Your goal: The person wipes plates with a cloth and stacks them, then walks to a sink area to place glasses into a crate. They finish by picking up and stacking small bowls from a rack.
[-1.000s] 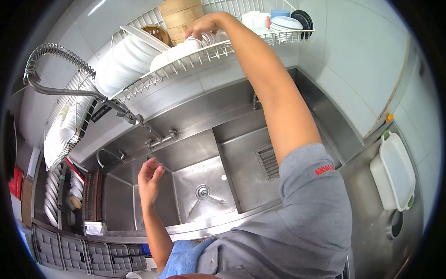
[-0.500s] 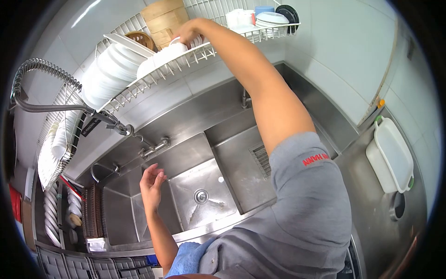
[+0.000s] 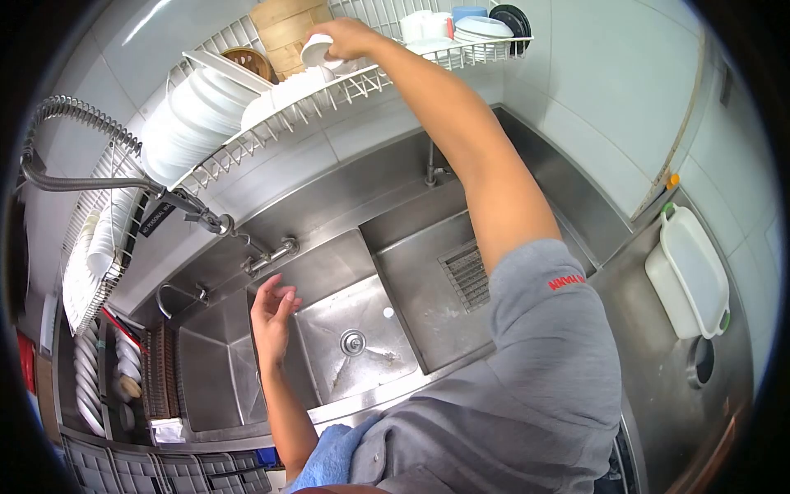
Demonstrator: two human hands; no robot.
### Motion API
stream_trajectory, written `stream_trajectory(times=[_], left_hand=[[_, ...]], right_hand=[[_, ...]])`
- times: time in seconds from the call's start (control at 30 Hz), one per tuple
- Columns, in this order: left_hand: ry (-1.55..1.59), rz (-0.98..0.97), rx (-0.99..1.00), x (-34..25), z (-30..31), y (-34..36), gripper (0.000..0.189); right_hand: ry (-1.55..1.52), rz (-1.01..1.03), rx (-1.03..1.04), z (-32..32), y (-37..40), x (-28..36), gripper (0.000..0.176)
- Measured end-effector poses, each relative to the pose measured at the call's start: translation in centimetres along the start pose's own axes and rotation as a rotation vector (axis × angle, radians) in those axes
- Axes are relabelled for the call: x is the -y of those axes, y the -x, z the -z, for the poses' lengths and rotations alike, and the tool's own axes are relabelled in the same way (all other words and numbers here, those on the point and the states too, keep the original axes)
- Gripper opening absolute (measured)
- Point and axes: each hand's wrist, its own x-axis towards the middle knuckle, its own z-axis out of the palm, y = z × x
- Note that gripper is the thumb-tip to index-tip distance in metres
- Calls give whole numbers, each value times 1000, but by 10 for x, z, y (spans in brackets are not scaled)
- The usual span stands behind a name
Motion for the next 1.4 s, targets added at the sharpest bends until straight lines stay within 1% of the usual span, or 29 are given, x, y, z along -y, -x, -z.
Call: stream_trajectory(times=[0.03,0.1,0.13,0.17,0.23,0.27,0.33,0.43,0.47,0.53,0.57,0.63,0.67,0.73,0.77,0.83,0.9,0.97,1.03,1.07,1.1,1.13,1.17,1.2,1.23,1.27,1.3,1.33,1.4], left_hand=[[0,4,3,-1,-4,-2,40],[25,-8,40,-4,-14,-5,41],[27,-7,44,-6,-19,-7,41],[66,-9,70,-7,-25,-8,39],[102,-5,96,-9,-36,-9,37],[239,49,130,-10,-43,-7,36],[486,174,220,-6,-59,-1,35],[924,353,430,11,-90,18,52],[928,363,452,9,-101,23,52],[1187,691,518,2,-114,37,67],[1183,731,521,6,-116,42,67],[1175,842,528,24,-120,57,69],[1184,1066,242,53,-119,67,68],[1242,1157,273,92,-121,89,69],[1260,1148,265,102,-120,96,68],[1304,1110,244,110,-119,101,66],[1359,1053,218,106,-120,95,62],[1309,999,95,96,-113,85,58],[1346,940,83,103,-105,76,52],[1536,927,120,112,-101,71,50],[1726,906,160,116,-97,68,49],[1739,946,75,103,-95,64,51],[1752,940,66,97,-92,62,51],[1738,887,50,94,-89,62,51],[1720,837,34,92,-85,62,50],[1717,837,14,90,-82,60,46],[1723,836,5,94,-80,59,46],[1749,849,-9,101,-78,58,46],[1820,872,-26,115,-76,60,44]], right_hand=[[0,-4,3,-2,-1,-2,50],[-37,-23,-250,-2,-1,-1,55],[-80,-97,-399,-3,5,-2,53],[-78,-100,-398,4,10,0,53],[-296,7,-599,25,22,4,55],[-718,38,-583,41,44,27,48],[-912,-45,-443,64,96,63,52],[-923,-236,-146,46,187,113,57],[-874,-127,-67,30,214,122,55],[-1063,-41,279,-24,271,135,54],[-1216,-61,445,-56,302,146,55],[-1141,-167,692,-86,354,177,56],[-1173,-209,694,-107,378,185,56],[-979,153,706,-138,403,184,55],[-1057,143,856,-139,403,185,58],[-1023,121,954,-135,401,186,60],[-799,63,873,-127,395,194,58],[-615,62,756,-123,385,201,55],[-590,92,698,-122,368,197,52],[-576,110,633,-122,355,191,49],[-488,97,453,-104,327,184,43],[-402,83,276,-69,287,178,38],[-430,-17,141,-18,240,179,25],[-483,-22,-88,-1,207,168,18],[-419,53,-293,14,171,156,18],[-294,-151,-330,34,138,157,29],[1,-59,-444,25,99,129,39],[-3,-57,-436,21,75,115,39],[5,-113,-84,16,37,94,51]])
